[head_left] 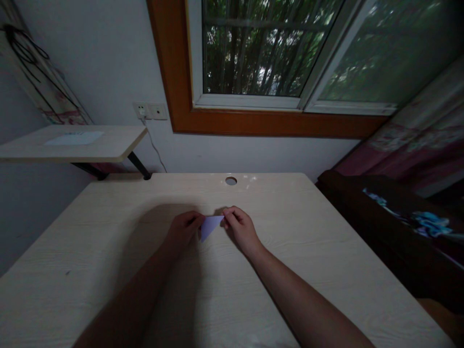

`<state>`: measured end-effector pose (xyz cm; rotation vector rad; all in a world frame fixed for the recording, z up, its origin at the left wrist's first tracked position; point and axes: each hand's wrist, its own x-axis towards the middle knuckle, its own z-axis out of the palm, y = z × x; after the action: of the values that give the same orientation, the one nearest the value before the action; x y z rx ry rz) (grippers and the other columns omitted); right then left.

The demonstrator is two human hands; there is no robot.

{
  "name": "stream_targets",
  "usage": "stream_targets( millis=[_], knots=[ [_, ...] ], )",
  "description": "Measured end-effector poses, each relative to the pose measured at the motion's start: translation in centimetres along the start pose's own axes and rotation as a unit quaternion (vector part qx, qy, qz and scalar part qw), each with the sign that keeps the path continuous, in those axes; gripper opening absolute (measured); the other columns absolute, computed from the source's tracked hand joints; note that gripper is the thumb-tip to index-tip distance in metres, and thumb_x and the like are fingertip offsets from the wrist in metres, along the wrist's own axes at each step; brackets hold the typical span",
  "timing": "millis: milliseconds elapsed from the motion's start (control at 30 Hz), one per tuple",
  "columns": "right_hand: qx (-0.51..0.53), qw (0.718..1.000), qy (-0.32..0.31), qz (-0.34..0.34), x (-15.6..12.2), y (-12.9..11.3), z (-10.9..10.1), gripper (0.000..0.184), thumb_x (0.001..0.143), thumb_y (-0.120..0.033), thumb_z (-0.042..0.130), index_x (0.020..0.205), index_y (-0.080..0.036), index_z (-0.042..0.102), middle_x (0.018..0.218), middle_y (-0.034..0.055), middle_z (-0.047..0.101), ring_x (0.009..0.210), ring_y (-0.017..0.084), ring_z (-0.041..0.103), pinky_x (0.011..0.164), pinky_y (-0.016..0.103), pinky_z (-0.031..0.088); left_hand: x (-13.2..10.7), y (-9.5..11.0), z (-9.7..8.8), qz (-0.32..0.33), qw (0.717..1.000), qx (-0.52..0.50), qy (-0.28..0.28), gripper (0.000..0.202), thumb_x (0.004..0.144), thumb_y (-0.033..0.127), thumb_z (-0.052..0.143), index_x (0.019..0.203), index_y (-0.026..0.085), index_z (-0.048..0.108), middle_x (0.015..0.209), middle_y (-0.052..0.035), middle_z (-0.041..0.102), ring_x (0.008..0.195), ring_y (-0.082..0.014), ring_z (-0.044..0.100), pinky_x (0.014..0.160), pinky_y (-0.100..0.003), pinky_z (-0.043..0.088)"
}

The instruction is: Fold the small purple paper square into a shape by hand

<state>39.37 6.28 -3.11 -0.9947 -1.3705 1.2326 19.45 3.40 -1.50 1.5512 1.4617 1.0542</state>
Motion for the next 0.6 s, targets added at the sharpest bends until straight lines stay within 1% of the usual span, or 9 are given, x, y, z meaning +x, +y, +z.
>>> stream_targets(
  millis=[100, 267, 367, 467, 600],
  knots=[
    [0.009, 1.000, -0.013, 0.001, 0.0, -0.4, 0.0, 0.028, 0.088, -0.044, 0.059, 0.080, -0.019, 0.066, 0.066, -0.0010, 0.059, 0.059, 0.012, 0.051, 0.059, 0.025, 0.040, 0.1, -0.3, 0.1, -0.003, 1.000, -0.007, 0.006, 0.030, 0.084, 0.042, 0.057, 0.075, 0.015, 0.068, 0.069, -0.0018, 0.065, 0.066, -0.0154, 0.057, 0.062, -0.023, 0.042],
    [-0.028, 0.999, -0.042, 0.009, -0.2, -0.4, 0.0, 0.026, 0.085, -0.044, 0.064, 0.085, -0.019, 0.070, 0.068, -0.0001, 0.062, 0.062, 0.013, 0.054, 0.060, 0.025, 0.041, 0.2, -0.6, 0.0, 0.010, 1.000, 0.011, 0.006, 0.032, 0.085, 0.043, 0.055, 0.075, 0.016, 0.069, 0.068, -0.0020, 0.065, 0.066, -0.0162, 0.058, 0.063, -0.024, 0.043],
    [-0.031, 0.998, -0.051, 0.014, -0.2, 0.2, -0.1, 0.028, 0.083, -0.045, 0.066, 0.081, -0.018, 0.070, 0.069, 0.0011, 0.065, 0.062, 0.013, 0.054, 0.061, 0.026, 0.042, 0.2, -0.5, -0.1, 0.010, 1.000, 0.027, 0.007, 0.032, 0.085, 0.043, 0.055, 0.075, 0.016, 0.069, 0.068, -0.0020, 0.065, 0.066, -0.0164, 0.058, 0.062, -0.024, 0.043],
    [-0.011, 0.998, -0.052, 0.024, 0.0, 0.6, -0.1, 0.029, 0.083, -0.045, 0.065, 0.076, -0.018, 0.069, 0.070, 0.0026, 0.067, 0.062, 0.013, 0.054, 0.061, 0.026, 0.042, 0.2, -0.2, -0.1, 0.006, 0.999, 0.034, 0.003, 0.032, 0.086, 0.042, 0.054, 0.075, 0.016, 0.069, 0.069, -0.0021, 0.066, 0.066, -0.0163, 0.058, 0.063, -0.024, 0.043],
    [0.019, 0.998, -0.037, 0.036, 0.0, 0.6, -0.1, 0.027, 0.082, -0.045, 0.067, 0.076, -0.018, 0.068, 0.069, 0.0024, 0.067, 0.060, 0.013, 0.053, 0.059, 0.026, 0.041, 0.2, 0.0, -0.1, 0.007, 0.999, 0.043, 0.001, 0.033, 0.087, 0.042, 0.053, 0.072, 0.016, 0.068, 0.067, -0.0014, 0.065, 0.065, -0.0157, 0.058, 0.062, -0.024, 0.042]
  ],
)
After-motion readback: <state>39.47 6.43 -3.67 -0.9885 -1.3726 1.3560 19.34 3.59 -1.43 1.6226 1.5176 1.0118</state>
